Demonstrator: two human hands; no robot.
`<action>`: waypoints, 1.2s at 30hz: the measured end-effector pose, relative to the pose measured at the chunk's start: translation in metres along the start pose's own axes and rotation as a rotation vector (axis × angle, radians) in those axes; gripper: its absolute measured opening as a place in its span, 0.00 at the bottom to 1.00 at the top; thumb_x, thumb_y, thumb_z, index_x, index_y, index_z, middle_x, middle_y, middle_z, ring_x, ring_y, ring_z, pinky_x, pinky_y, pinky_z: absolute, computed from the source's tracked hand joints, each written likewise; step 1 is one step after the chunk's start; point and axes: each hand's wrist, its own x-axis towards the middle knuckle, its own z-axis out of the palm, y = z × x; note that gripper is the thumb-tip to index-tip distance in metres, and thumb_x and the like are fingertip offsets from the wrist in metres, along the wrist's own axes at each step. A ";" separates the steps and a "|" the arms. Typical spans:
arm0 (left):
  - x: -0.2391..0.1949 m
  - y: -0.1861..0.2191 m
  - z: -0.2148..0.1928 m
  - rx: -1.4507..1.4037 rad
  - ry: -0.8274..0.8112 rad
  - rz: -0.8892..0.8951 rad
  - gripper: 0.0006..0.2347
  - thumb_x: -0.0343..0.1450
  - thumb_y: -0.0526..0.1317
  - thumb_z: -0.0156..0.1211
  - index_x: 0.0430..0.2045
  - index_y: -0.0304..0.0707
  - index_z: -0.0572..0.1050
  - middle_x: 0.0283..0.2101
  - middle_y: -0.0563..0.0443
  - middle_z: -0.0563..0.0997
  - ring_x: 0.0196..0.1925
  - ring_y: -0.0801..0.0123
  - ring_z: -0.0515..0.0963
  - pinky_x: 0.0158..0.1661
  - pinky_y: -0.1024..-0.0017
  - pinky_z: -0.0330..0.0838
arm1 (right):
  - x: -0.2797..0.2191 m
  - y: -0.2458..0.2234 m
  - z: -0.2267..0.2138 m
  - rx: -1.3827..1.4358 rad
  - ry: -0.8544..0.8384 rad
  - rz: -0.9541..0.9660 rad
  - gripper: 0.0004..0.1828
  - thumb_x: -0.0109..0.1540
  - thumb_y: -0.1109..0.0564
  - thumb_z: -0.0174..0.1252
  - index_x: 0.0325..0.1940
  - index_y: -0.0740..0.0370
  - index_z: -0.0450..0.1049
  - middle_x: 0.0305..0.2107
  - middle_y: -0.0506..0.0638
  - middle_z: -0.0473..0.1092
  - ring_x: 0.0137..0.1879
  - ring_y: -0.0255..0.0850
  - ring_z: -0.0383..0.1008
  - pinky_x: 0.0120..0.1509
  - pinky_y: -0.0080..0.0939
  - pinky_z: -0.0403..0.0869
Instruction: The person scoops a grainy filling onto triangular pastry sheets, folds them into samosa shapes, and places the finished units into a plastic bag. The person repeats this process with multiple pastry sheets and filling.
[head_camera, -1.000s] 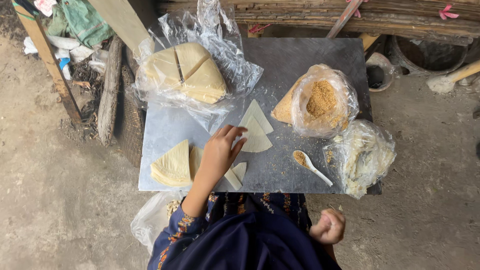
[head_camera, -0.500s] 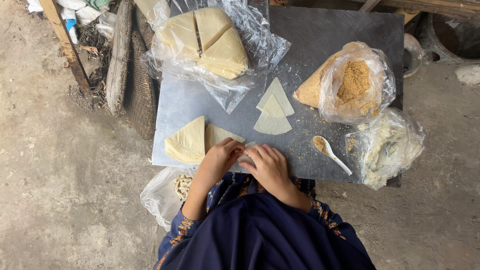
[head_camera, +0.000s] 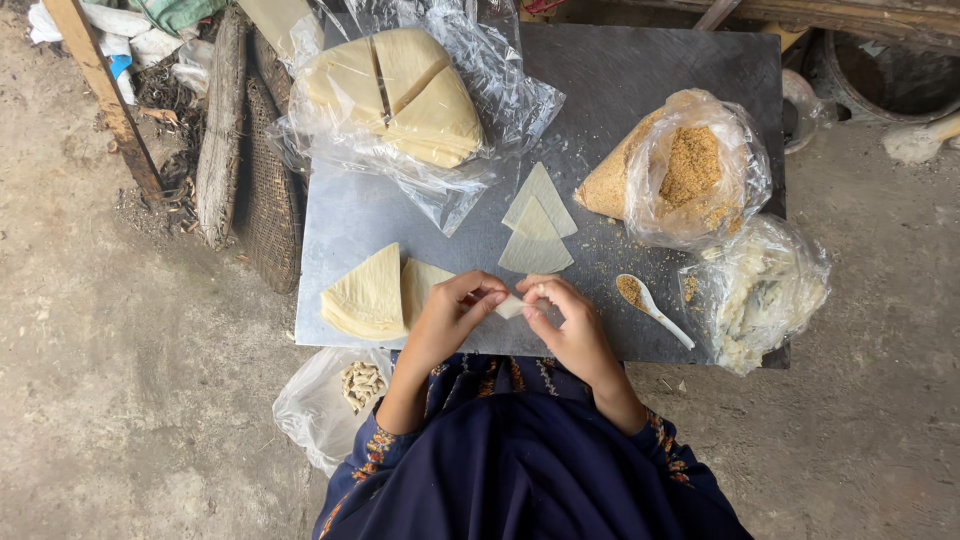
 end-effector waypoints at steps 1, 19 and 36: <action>0.000 -0.001 0.002 -0.017 -0.009 -0.013 0.06 0.74 0.36 0.60 0.40 0.32 0.79 0.37 0.50 0.85 0.37 0.71 0.84 0.38 0.74 0.77 | -0.003 0.006 -0.003 0.059 -0.011 0.026 0.07 0.65 0.64 0.61 0.47 0.62 0.71 0.49 0.52 0.76 0.55 0.38 0.77 0.60 0.39 0.75; 0.027 0.005 0.020 0.394 0.282 0.329 0.07 0.67 0.34 0.69 0.36 0.41 0.81 0.49 0.50 0.77 0.52 0.56 0.74 0.52 0.63 0.71 | 0.037 -0.001 -0.024 -0.145 0.290 -0.064 0.13 0.63 0.67 0.63 0.52 0.63 0.76 0.43 0.49 0.77 0.50 0.38 0.77 0.59 0.38 0.73; 0.025 -0.013 0.009 0.708 0.227 0.424 0.05 0.65 0.37 0.69 0.32 0.42 0.80 0.51 0.52 0.76 0.59 0.56 0.71 0.60 0.53 0.60 | 0.015 0.007 -0.016 -0.678 0.279 -0.085 0.05 0.60 0.59 0.66 0.40 0.56 0.79 0.40 0.46 0.76 0.46 0.43 0.73 0.58 0.47 0.64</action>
